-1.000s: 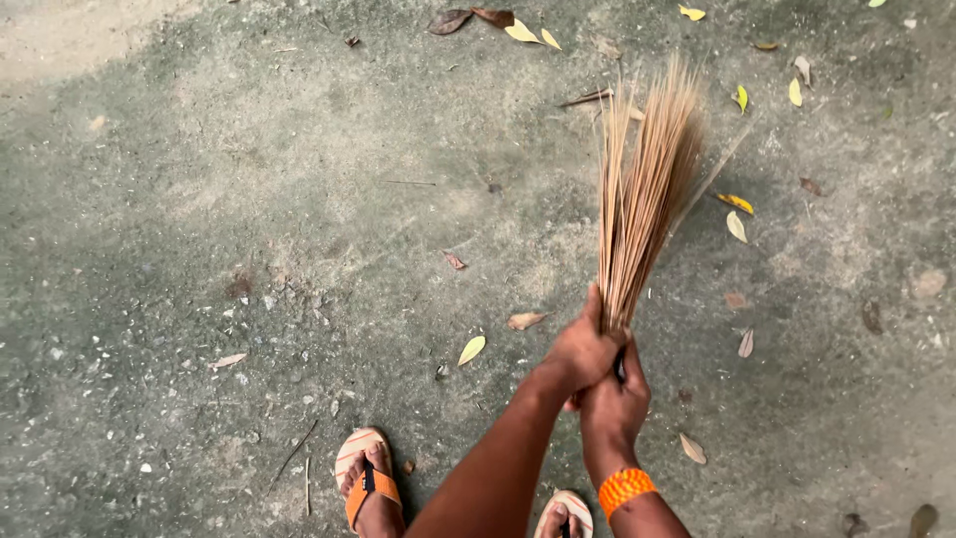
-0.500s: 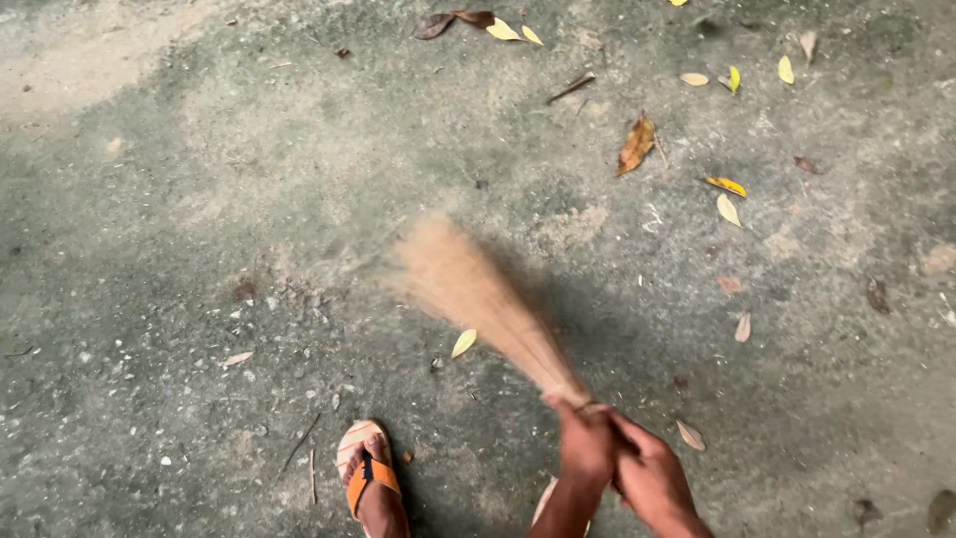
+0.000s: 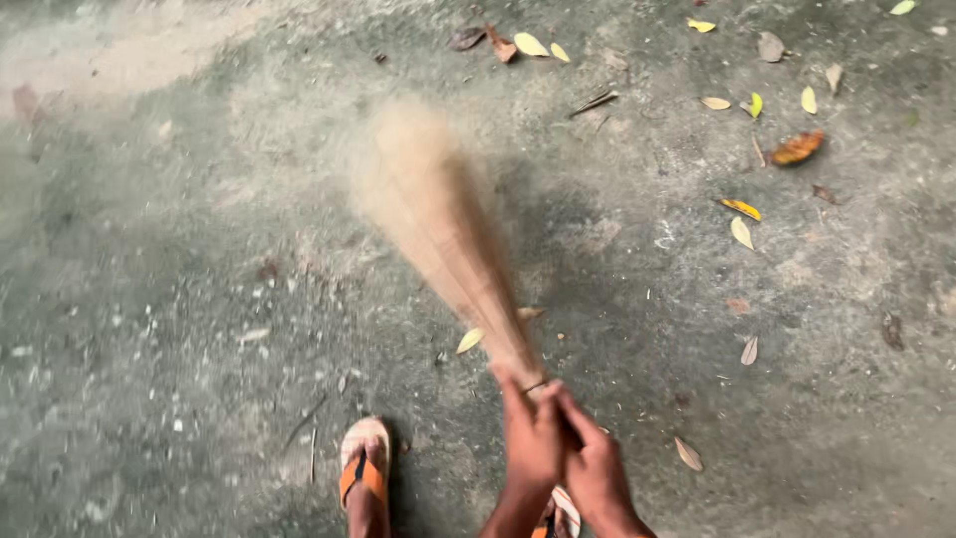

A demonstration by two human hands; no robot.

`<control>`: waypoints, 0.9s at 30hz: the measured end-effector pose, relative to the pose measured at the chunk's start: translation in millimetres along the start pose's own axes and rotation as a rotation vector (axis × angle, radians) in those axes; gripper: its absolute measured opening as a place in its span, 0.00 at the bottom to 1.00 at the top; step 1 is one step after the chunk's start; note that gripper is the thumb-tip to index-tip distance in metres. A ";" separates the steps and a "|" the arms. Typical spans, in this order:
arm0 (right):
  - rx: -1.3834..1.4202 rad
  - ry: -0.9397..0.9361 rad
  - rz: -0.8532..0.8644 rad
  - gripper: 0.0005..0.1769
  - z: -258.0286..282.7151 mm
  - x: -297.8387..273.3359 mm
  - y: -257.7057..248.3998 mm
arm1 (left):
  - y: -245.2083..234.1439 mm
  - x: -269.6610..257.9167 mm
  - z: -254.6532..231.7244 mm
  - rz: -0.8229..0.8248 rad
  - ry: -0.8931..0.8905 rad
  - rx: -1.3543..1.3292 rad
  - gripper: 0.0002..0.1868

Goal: The person sweeps an outdoor concrete ground using a bundle of sticks as a broom, moving leaves and debris toward the edge of the path.

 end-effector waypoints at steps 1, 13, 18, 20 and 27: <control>0.046 0.011 0.149 0.28 -3.5 -4.2 7.7 | -6.8 -6.4 23.9 -0.010 -0.004 -0.008 0.48; 0.401 0.349 -0.407 0.35 -76.3 -63.0 -13.0 | 61.3 -7.2 76.4 0.514 0.028 0.449 0.48; 0.517 0.157 -0.332 0.30 -75.9 -79.7 35.7 | -12.2 -44.5 43.5 0.393 0.078 0.195 0.49; 0.609 0.007 -0.205 0.27 -69.7 -94.7 52.0 | -54.7 -54.5 69.9 0.142 0.223 0.009 0.49; -0.340 0.009 0.513 0.24 -78.1 -144.1 84.1 | -108.5 -90.5 263.1 -0.542 -0.454 -0.037 0.53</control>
Point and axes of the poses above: each hand's wrist, its own x-axis towards the middle knuckle, its own y-axis out of the palm, z = x × y, the point moved 4 cm from there along x, towards the middle knuckle, and after that the axes turned 1 degree about -x, right-handed, at the moved point
